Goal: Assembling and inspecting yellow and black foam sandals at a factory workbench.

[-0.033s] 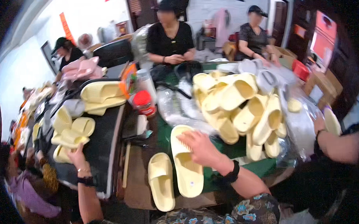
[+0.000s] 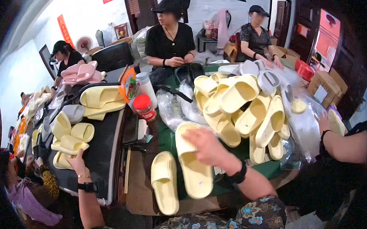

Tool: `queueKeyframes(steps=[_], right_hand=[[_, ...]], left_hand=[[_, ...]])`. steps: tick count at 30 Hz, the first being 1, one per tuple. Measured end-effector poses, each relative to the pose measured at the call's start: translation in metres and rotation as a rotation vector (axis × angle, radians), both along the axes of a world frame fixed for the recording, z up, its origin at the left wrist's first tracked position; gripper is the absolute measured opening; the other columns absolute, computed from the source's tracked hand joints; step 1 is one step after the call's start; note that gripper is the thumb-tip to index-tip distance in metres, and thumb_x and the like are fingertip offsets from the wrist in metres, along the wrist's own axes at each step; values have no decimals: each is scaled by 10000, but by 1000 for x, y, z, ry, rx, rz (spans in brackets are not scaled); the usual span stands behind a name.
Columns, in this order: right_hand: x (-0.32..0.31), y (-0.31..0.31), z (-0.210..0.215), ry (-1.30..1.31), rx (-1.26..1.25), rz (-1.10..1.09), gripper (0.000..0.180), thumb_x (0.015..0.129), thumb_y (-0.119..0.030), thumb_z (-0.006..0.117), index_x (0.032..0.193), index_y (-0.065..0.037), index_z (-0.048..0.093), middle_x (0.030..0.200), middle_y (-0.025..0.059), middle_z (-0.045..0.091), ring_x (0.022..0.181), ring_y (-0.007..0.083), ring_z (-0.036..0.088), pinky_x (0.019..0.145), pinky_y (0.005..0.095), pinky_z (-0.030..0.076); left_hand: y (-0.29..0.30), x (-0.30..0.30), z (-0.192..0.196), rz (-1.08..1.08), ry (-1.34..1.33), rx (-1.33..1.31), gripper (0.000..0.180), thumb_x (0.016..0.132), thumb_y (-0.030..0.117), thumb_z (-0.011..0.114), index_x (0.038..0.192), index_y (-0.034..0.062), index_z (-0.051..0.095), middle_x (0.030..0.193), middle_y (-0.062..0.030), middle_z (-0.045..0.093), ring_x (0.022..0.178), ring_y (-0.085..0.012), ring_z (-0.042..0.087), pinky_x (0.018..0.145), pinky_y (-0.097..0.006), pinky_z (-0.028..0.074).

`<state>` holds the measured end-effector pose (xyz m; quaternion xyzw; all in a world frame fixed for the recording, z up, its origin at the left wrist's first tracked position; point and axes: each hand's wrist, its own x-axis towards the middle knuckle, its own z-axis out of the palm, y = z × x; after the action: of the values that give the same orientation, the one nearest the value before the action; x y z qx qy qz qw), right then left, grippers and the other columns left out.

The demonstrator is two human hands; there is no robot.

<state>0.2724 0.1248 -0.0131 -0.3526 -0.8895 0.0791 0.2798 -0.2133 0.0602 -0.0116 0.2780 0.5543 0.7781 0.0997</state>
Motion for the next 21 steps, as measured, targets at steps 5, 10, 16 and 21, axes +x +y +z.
queueKeyframes(steps=[5, 10, 16, 21], right_hand=[[82, 58, 34, 181, 263, -270, 552, 722, -117, 632, 1257, -1, 565, 1300, 181, 556, 1186, 353, 518, 1027, 434, 382], [134, 142, 14, 14, 221, -459, 556, 768, -188, 603, 1284, 5, 536, 1332, 184, 527, 1216, 349, 496, 1045, 433, 367], [156, 189, -17, -98, 146, -532, 575, 822, -273, 568, 1316, 12, 500, 1371, 188, 492, 1251, 344, 470, 1067, 432, 349], [161, 195, -20, -93, 145, -533, 602, 868, -344, 538, 1343, 18, 471, 1403, 192, 463, 1281, 340, 449, 1086, 431, 334]], left_hand=[[4, -23, -21, 112, -20, -91, 705, 771, -40, 700, 1394, -32, 368, 1267, -174, 544, 1133, -263, 549, 983, -366, 457], [43, -27, -29, 475, 45, 32, 868, 752, 8, 751, 1445, -7, 230, 1212, -171, 574, 1052, -266, 597, 898, -359, 496], [33, -46, -21, 368, -179, 59, 775, 806, -43, 578, 1470, 98, 204, 1060, -141, 580, 655, -173, 589, 446, -299, 467], [-4, -8, 21, 233, -172, 246, 734, 869, -42, 486, 1511, 63, 146, 1295, -167, 509, 946, -204, 639, 645, -304, 557]])
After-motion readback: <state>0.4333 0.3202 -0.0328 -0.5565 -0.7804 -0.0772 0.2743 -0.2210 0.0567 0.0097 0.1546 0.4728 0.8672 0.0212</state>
